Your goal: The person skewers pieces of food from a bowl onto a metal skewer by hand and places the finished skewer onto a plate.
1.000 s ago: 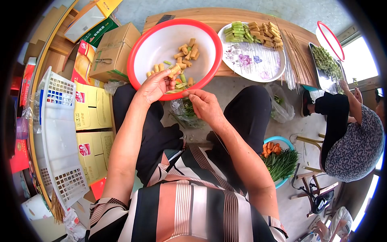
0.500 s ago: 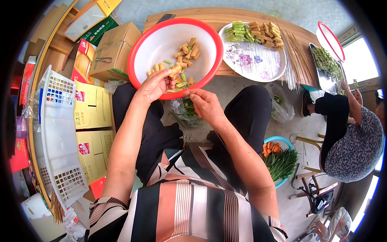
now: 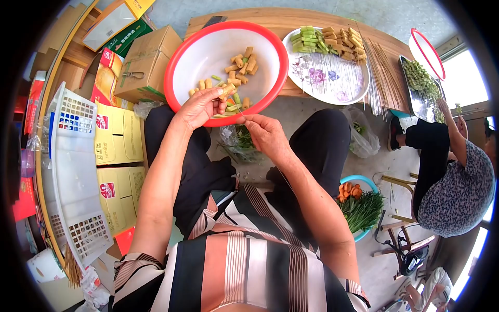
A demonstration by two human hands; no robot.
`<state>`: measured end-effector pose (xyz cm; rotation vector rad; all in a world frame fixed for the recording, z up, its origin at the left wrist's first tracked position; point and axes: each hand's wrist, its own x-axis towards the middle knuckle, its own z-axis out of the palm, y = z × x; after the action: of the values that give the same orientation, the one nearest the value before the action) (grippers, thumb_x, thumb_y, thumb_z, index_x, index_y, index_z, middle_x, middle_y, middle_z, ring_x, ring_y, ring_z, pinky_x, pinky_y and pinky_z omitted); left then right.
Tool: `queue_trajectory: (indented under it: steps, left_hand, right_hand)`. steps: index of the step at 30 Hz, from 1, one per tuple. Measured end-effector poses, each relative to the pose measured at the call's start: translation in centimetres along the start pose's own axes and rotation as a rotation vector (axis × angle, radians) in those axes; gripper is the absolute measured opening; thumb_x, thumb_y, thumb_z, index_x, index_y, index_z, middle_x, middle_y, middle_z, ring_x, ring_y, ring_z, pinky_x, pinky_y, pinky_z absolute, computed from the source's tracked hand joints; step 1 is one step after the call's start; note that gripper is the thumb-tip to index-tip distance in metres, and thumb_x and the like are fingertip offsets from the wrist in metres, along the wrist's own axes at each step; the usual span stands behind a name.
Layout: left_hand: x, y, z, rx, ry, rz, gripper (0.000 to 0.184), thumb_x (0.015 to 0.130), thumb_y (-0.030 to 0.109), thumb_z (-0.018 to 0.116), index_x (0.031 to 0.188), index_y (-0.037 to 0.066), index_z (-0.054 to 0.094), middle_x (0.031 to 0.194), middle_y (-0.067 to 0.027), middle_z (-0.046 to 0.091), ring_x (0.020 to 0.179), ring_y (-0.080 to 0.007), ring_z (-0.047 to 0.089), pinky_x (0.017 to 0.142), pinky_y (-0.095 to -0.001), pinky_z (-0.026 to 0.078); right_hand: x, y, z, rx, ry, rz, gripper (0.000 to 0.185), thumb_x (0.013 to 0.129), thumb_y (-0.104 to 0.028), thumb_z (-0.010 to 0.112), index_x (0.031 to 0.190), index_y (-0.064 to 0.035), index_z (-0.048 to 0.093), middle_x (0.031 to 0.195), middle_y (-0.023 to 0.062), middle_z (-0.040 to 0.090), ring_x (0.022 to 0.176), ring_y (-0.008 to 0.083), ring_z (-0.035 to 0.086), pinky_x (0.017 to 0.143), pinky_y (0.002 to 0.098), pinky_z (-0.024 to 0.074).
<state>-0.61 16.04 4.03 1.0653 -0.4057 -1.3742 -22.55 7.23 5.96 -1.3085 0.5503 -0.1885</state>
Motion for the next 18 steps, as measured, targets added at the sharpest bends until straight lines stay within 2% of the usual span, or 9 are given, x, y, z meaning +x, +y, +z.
queue_trajectory:
  steps: [5,8,12,17,18]
  left_hand:
    - [0.0,-0.4,0.3,0.060,0.001,-0.008,0.024,0.087,0.020,0.064,0.102,0.001,0.064,0.077,0.0007,0.058,0.066,-0.0092,0.055,0.066,-0.0230,0.049]
    - [0.0,-0.5,0.4,0.070,-0.043,0.002,0.026,0.089,0.018,0.061,0.106,-0.001,0.063,0.078,-0.0011,0.060,0.071,-0.0095,0.056,0.066,-0.0230,0.047]
    - [-0.1,-0.8,1.3,0.124,-0.063,-0.043,0.024,0.089,0.019,0.061,0.105,0.000,0.063,0.080,-0.0006,0.061,0.072,-0.0085,0.056,0.067,-0.0226,0.047]
    - [-0.3,-0.7,2.8,0.482,-0.111,0.013,0.027,0.092,0.024,0.057,0.104,0.001,0.064,0.087,0.0003,0.063,0.074,-0.0066,0.055,0.070,-0.0203,0.045]
    - [-0.1,-0.4,2.6,0.497,-0.150,0.027,0.029,0.093,0.026,0.056,0.104,0.001,0.065,0.086,0.0004,0.063,0.075,-0.0063,0.055,0.067,-0.0208,0.045]
  right_hand:
    - [0.3,0.3,0.0,0.026,0.008,-0.015,0.024,0.096,-0.015,0.047,0.107,-0.0008,0.063,0.054,-0.0068,0.041,0.045,0.0022,0.035,0.042,0.0197,0.0278]
    - [0.4,0.2,0.3,0.050,0.032,-0.011,0.024,0.096,-0.015,0.047,0.107,-0.0001,0.062,0.053,-0.0071,0.039,0.045,0.0021,0.034,0.042,0.0201,0.0266]
    - [1.3,0.3,0.5,0.079,0.046,-0.021,0.023,0.096,-0.015,0.046,0.104,0.0003,0.062,0.053,-0.0073,0.038,0.044,0.0025,0.033,0.041,0.0208,0.0257]
    - [2.1,0.6,0.6,0.116,0.053,-0.067,0.020,0.096,-0.015,0.047,0.092,-0.0016,0.060,0.051,-0.0051,0.040,0.042,0.0044,0.034,0.040,0.0211,0.0260]
    - [2.2,0.5,0.6,0.115,0.053,-0.070,0.020,0.096,-0.015,0.047,0.092,-0.0016,0.060,0.051,-0.0051,0.040,0.042,0.0044,0.034,0.040,0.0211,0.0260]
